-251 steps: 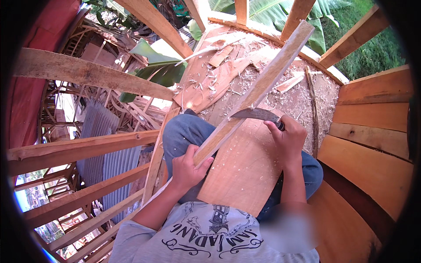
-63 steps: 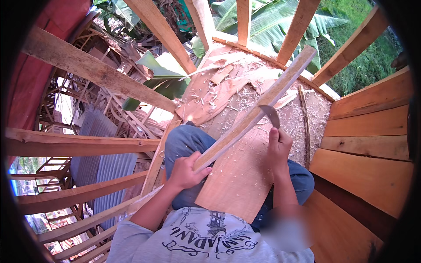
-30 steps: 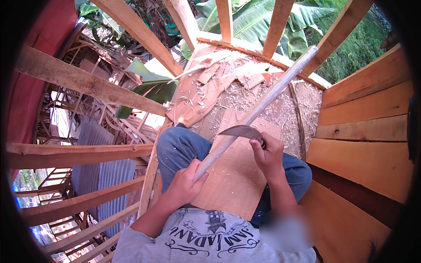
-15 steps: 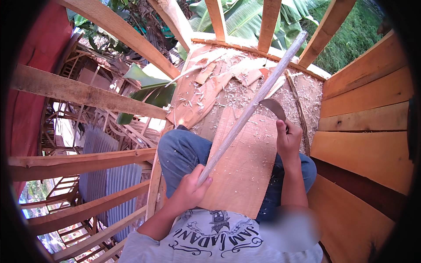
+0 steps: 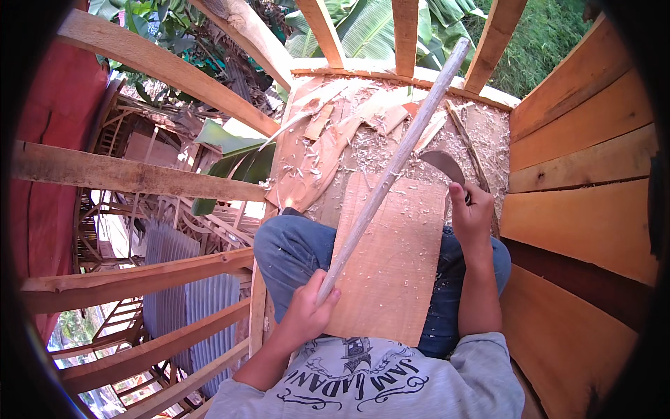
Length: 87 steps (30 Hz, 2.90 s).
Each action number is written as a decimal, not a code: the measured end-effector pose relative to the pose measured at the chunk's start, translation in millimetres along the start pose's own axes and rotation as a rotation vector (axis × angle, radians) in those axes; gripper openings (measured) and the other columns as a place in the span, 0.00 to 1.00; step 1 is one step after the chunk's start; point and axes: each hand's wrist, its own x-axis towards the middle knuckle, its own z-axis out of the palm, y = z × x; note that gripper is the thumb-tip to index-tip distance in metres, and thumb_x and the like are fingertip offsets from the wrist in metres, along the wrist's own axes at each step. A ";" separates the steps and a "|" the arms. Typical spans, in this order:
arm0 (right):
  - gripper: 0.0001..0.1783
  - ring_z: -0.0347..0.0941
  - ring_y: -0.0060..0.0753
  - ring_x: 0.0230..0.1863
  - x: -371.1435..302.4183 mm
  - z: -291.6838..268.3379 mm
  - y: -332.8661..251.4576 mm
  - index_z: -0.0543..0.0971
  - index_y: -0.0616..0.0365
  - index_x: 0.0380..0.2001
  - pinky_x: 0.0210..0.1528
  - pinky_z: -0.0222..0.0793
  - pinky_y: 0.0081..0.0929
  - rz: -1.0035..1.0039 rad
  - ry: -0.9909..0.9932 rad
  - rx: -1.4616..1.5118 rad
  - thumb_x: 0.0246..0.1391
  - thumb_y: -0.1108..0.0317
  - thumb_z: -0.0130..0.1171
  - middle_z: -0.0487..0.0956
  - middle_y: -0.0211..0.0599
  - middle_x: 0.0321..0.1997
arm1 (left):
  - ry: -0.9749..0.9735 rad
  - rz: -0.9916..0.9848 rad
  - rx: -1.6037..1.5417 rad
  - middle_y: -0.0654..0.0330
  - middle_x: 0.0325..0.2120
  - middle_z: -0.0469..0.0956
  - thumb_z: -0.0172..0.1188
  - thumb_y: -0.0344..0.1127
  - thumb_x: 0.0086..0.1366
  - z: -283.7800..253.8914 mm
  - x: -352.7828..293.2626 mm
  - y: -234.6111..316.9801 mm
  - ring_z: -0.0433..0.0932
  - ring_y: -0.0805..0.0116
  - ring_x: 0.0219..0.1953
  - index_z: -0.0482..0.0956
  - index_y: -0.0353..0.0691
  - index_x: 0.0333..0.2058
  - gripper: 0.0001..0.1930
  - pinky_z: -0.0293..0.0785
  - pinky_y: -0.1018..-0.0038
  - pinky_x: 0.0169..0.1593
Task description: The person sits cross-legged and uses a curved blade to shave and shape a long, thin piece of wood held against a wooden board on their lap. They repeatedly scrape the tool along the wood's length to remove thin shavings.
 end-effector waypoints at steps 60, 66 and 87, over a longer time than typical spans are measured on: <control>0.35 0.66 0.39 0.10 -12.9 9.6 -15.7 0.71 0.56 0.11 0.15 0.60 0.32 -0.205 0.006 -0.460 0.39 0.31 0.62 0.67 0.35 0.08 | -0.048 -0.067 -0.094 0.62 0.21 0.65 0.52 0.29 0.63 6.6 -9.9 -11.9 0.65 0.76 0.26 0.67 0.36 0.32 0.04 0.63 0.76 0.32; 0.34 0.66 0.44 0.11 0.3 4.7 0.8 0.72 0.61 0.14 0.16 0.59 0.36 -0.094 0.168 -0.332 0.44 0.36 0.61 0.67 0.42 0.09 | -0.054 -0.070 -0.092 0.62 0.20 0.65 0.51 0.29 0.63 5.5 -11.5 -11.3 0.64 0.76 0.25 0.67 0.37 0.32 0.04 0.63 0.76 0.31; 0.34 0.67 0.41 0.11 -9.9 11.3 -20.5 0.70 0.58 0.11 0.16 0.59 0.35 -0.214 0.002 -0.370 0.42 0.35 0.63 0.66 0.38 0.08 | -0.098 -0.098 -0.107 0.63 0.22 0.64 0.51 0.29 0.63 6.1 -12.5 -13.2 0.63 0.76 0.27 0.67 0.36 0.33 0.04 0.62 0.76 0.33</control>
